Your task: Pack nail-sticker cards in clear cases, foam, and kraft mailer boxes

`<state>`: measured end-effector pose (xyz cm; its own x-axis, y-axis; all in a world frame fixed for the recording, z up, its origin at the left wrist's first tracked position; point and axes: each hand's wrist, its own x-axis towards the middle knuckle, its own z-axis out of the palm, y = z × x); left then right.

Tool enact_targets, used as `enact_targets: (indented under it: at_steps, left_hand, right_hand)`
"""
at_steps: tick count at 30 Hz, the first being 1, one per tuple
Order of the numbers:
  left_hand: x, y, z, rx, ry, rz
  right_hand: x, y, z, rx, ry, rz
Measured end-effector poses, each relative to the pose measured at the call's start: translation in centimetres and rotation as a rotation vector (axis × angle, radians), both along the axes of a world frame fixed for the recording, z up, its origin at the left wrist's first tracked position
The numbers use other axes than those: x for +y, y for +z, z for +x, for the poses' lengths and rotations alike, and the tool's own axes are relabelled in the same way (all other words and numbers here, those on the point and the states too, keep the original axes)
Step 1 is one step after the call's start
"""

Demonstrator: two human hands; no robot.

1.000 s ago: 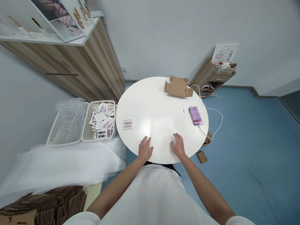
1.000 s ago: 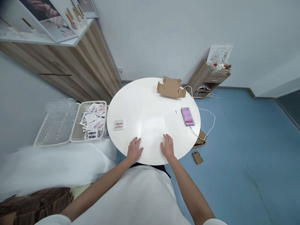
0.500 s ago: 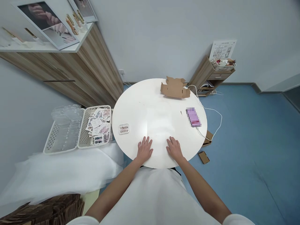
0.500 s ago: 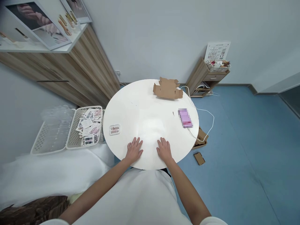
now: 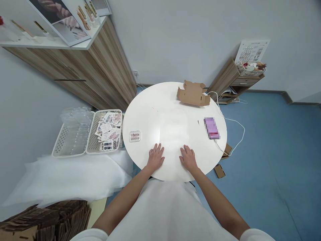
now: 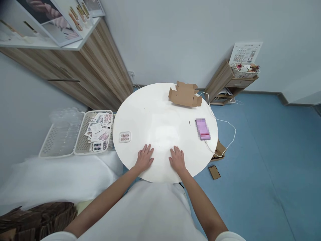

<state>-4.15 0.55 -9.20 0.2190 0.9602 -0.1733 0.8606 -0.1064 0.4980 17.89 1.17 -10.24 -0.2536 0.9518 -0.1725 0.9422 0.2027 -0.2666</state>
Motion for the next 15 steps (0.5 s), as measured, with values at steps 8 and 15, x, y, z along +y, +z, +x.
enact_targets:
  at_steps: [8, 15]
  left_hand:
    - [-0.4, -0.5, -4.2, 0.037, 0.182, 0.065]
    - [1.6, -1.5, -12.3, -0.169, 0.662, 0.133]
  right_hand:
    - [1.1, 0.9, -3.5, 0.121, 0.048, 0.109]
    - [4.6, 2.2, -13.2, 0.513, 0.097, -0.238]
